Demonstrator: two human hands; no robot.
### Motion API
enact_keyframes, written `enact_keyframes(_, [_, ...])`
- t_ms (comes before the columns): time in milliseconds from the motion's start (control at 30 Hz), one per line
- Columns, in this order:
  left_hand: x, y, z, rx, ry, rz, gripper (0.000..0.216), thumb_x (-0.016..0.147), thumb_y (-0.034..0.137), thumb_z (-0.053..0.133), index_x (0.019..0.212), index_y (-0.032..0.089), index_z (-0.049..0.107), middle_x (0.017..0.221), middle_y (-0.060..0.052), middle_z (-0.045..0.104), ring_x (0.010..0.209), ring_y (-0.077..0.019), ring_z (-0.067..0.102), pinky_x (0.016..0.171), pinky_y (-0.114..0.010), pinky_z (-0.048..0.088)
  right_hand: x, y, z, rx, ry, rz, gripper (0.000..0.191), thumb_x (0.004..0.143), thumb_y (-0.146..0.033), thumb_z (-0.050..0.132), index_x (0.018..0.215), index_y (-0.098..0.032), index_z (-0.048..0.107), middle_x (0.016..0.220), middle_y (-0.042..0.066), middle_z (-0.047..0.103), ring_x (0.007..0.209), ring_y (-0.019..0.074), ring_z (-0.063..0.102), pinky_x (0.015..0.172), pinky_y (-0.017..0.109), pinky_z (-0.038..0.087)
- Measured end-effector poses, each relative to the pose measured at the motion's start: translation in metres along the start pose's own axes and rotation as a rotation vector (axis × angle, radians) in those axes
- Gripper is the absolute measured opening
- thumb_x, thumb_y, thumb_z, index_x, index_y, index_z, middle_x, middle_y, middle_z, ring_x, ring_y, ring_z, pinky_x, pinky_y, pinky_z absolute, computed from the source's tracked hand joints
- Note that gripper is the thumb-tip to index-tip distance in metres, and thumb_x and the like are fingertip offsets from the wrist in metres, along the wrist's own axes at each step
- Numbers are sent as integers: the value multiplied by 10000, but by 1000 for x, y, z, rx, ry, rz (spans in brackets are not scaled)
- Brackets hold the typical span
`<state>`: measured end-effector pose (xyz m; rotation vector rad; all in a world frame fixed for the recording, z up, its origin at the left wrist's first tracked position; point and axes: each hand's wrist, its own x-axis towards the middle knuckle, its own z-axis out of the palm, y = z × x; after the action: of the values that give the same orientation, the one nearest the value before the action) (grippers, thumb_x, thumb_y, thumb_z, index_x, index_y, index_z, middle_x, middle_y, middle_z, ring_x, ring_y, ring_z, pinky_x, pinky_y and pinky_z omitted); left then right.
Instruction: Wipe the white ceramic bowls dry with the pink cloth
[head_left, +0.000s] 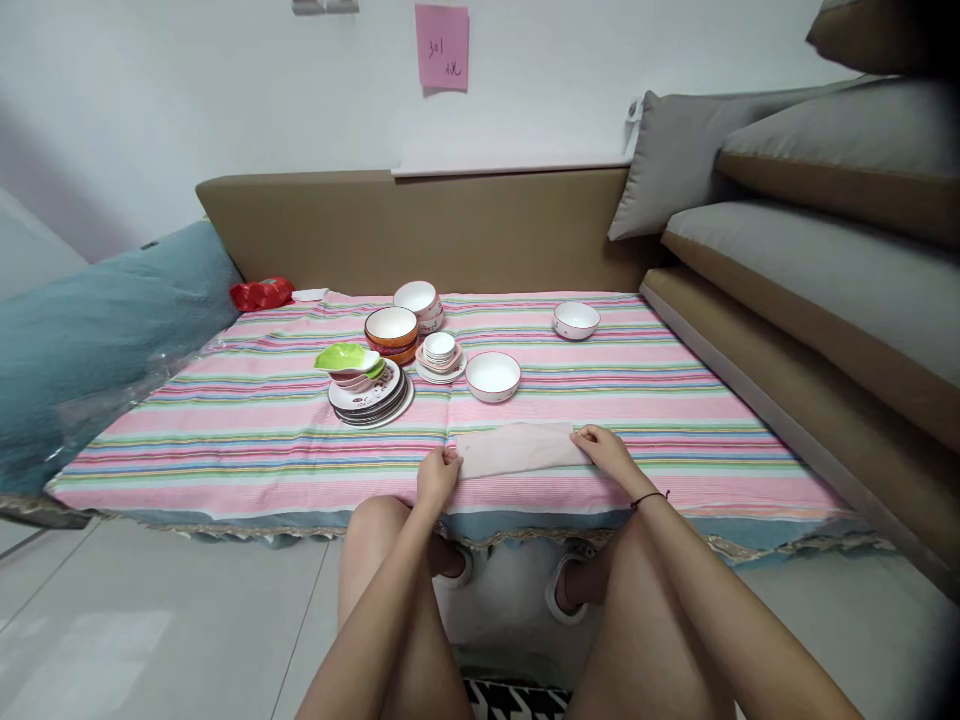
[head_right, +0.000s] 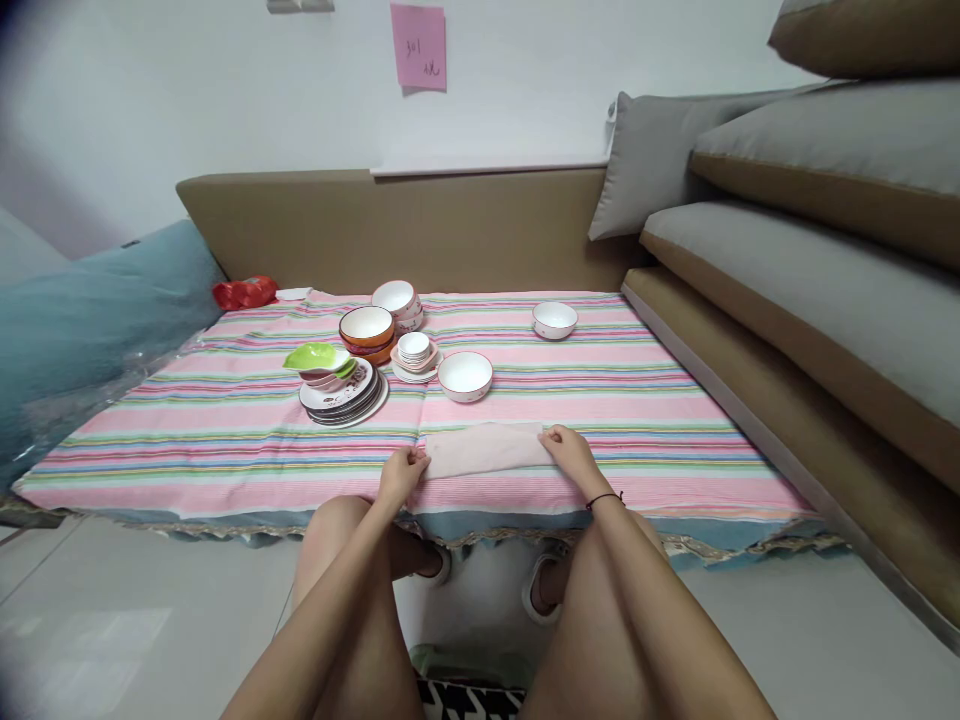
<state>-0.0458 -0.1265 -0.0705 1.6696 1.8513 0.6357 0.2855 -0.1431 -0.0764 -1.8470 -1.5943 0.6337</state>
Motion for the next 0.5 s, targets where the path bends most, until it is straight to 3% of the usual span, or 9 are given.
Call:
enact_keyframes(167, [3, -1, -11, -75, -83, -11, 168, 797, 272, 563, 652, 188, 561, 540, 16, 572, 571, -150, 579, 544, -230, 377, -5, 4, -6, 1, 25, 23, 311, 751, -491, 531, 623, -208, 549, 591, 10, 584, 570, 166, 507, 540, 262, 325])
enact_keyframes(333, [4, -2, -15, -87, -112, 4, 100, 766, 200, 563, 670, 177, 574, 581, 11, 596, 552, -128, 550, 544, -223, 375, -9, 6, -11, -10, 15, 9, 332, 750, -495, 548, 582, -209, 540, 567, 12, 582, 561, 168, 511, 537, 261, 325])
enact_keyframes(500, [7, 4, -12, -29, -110, 69, 75, 740, 192, 631, 689, 182, 578, 656, 7, 629, 613, -136, 563, 589, -231, 364, -9, 3, -5, -31, 0, -42, 263, 741, -458, 594, 692, -201, 620, 672, 21, 648, 612, 169, 552, 562, 251, 357])
